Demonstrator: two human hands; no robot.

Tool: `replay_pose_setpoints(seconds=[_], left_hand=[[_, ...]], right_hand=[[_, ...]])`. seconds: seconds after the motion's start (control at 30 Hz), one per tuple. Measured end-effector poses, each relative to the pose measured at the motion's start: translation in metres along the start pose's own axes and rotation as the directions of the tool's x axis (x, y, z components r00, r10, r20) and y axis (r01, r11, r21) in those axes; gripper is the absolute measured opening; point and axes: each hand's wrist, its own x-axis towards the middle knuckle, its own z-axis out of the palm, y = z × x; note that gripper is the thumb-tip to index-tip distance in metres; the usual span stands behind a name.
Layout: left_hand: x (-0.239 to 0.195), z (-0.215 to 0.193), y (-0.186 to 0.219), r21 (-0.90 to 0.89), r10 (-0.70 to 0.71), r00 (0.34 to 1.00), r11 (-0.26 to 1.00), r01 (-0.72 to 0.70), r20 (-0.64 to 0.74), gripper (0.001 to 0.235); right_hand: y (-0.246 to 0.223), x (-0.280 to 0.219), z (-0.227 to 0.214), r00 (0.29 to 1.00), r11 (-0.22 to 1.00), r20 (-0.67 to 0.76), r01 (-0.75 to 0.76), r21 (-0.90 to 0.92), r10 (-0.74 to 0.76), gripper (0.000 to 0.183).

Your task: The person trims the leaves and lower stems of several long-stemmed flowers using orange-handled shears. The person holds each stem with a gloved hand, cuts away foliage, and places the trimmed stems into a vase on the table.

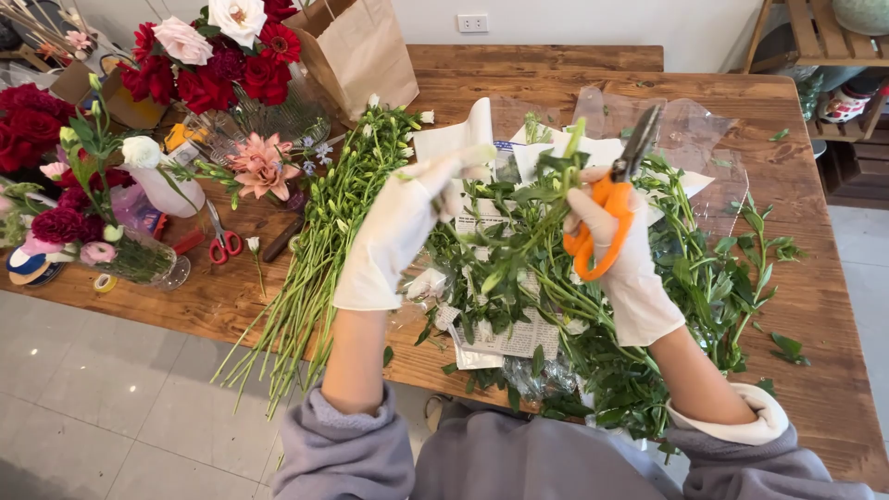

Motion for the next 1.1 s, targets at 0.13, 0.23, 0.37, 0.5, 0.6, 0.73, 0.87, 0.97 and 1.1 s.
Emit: replay_pose_setpoints(seconds=[0.13,0.23,0.37,0.5,0.6,0.73,0.87,0.97,1.1], left_hand=[[-0.014,-0.016,0.018,0.139,-0.016,0.997,0.99,0.027,-0.079,0.053],[-0.016,-0.021,0.028,0.303,0.01,0.997,0.953,0.015,-0.081,0.067],[-0.024,0.003,0.052,0.503,-0.083,0.995,0.859,0.096,-0.049,0.06],[0.015,0.024,0.013,0.448,0.293,0.918,0.806,-0.387,0.267,0.054],[0.058,0.048,-0.02,0.434,0.397,0.861,0.746,-0.505,0.318,0.056],[0.1,0.072,-0.05,0.702,0.107,0.969,0.673,-0.235,0.222,0.074],[0.102,0.081,-0.051,0.738,0.031,0.981,0.654,-0.165,0.193,0.084],[0.069,0.075,-0.022,0.375,0.045,0.948,0.912,-0.168,0.315,0.112],[0.054,0.044,-0.036,0.203,0.066,0.957,0.971,-0.127,0.283,0.112]], right_hand=[[0.015,0.012,-0.019,0.999,0.999,-0.052,0.017,0.036,-0.015,0.024],[0.016,0.009,-0.021,0.998,0.998,-0.063,0.002,0.062,0.002,0.025],[0.023,0.001,-0.007,0.999,0.997,0.039,-0.032,0.072,0.029,0.022],[0.089,0.007,-0.016,0.992,0.973,0.079,-0.109,0.202,0.095,0.028],[0.082,0.005,-0.007,0.983,0.956,0.112,-0.172,0.239,0.149,0.028],[0.124,0.015,-0.021,0.986,0.953,0.11,-0.154,0.262,0.129,0.031],[0.098,-0.002,0.0,0.99,0.936,0.034,-0.14,0.322,0.136,0.042],[0.071,-0.01,0.011,0.979,0.936,-0.025,-0.185,0.298,0.201,0.041],[0.072,0.002,0.0,0.968,0.903,-0.09,-0.184,0.389,0.235,0.036]])
